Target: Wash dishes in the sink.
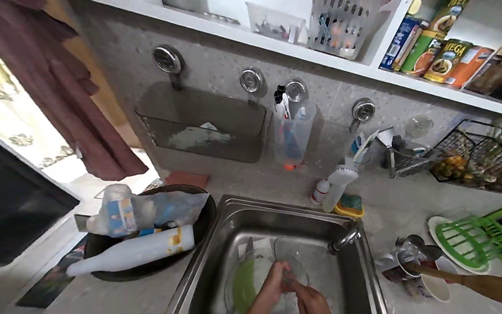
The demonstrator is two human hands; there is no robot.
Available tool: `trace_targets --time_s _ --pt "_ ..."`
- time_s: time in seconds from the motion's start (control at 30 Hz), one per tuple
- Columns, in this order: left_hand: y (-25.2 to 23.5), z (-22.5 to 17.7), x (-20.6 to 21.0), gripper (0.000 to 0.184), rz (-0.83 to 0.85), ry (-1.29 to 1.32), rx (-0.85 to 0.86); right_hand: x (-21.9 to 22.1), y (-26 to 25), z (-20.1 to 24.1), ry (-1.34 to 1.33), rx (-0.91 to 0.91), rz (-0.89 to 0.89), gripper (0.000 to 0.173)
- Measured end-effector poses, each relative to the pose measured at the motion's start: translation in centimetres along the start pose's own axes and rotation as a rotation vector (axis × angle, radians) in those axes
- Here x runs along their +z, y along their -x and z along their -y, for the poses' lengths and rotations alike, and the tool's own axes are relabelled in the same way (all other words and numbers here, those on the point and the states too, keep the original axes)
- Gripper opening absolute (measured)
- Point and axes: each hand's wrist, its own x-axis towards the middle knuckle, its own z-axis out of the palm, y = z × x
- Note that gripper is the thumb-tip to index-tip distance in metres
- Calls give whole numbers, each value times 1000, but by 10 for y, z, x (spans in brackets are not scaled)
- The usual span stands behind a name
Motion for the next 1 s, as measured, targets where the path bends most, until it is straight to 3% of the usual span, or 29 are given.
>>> trace_targets --time_s 0.1,0.2,0.27,0.33,0.4,0.47,0.53,0.57,0.67,0.77,0.87,1.0 --pt "-18 14 -4 49 -49 112 145 -5 4 -20 5 -14 170 38" --pt "-31 22 -13 53 -31 135 251 -16 4 -45 148 171 334 50" --pt "-29 23 -14 53 -5 102 265 -19 -7 -58 289 374 311 58" --pt "-25 27 -11 52 56 28 271 -5 -26 -72 433 476 121 69" --pt "-24 35 -5 48 112 -55 315 21 -48 -80 457 420 -188 75" --pt "-25 44 3 48 93 -123 378 39 -62 -69 341 306 -291 66" --pt "-28 46 2 47 24 -117 402 46 -55 -55 142 160 -174 55" --pt "-30 44 -3 46 -22 -93 417 41 -46 -48 62 125 -31 54" --pt "-30 31 -23 46 -54 -32 409 10 -27 -51 164 157 340 55" --pt "-23 25 -25 51 -8 -4 351 6 -30 -83 359 275 213 58" --pt "-23 31 -16 49 -21 -3 379 12 -51 -73 337 304 204 61" --pt "-27 29 -25 45 -135 -9 564 17 -39 -34 80 34 274 47"
